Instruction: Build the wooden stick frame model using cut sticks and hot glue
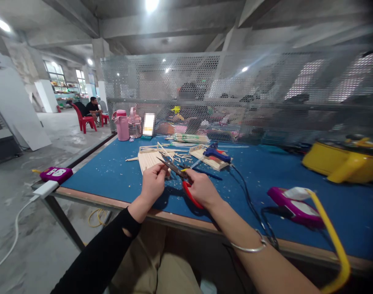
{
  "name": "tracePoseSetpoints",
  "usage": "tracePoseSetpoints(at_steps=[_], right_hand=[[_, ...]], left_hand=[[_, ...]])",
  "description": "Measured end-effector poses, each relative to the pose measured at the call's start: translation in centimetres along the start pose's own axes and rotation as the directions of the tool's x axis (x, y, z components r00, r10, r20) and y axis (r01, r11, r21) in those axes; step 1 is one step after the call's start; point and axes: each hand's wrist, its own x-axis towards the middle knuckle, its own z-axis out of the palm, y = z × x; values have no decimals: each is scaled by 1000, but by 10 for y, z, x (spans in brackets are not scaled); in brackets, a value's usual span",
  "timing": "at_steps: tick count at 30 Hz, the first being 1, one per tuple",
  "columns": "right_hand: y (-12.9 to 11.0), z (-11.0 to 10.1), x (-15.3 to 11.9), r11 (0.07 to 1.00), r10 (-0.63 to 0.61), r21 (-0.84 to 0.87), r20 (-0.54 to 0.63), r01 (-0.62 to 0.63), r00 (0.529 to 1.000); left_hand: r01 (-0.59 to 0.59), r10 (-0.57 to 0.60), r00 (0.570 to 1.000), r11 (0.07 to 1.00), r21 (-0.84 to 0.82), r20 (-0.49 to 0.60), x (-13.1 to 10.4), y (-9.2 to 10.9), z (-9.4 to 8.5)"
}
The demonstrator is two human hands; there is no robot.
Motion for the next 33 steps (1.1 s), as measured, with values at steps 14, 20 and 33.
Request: tracePoseSetpoints(at_steps=[14, 20, 33], right_hand=[[3, 4, 2, 999, 25, 30, 72, -27, 997], [0, 3, 2, 997, 75, -7, 98, -75, 992], [1, 4, 3, 998, 57, -42, 53, -54, 997]], left_hand=[[-52, 50, 998, 998, 47, 49, 0, -3, 0], [-5, 4, 1000, 998, 67, 21, 2, -1, 0], [-22, 17, 999, 995, 102, 49, 0, -2, 0]])
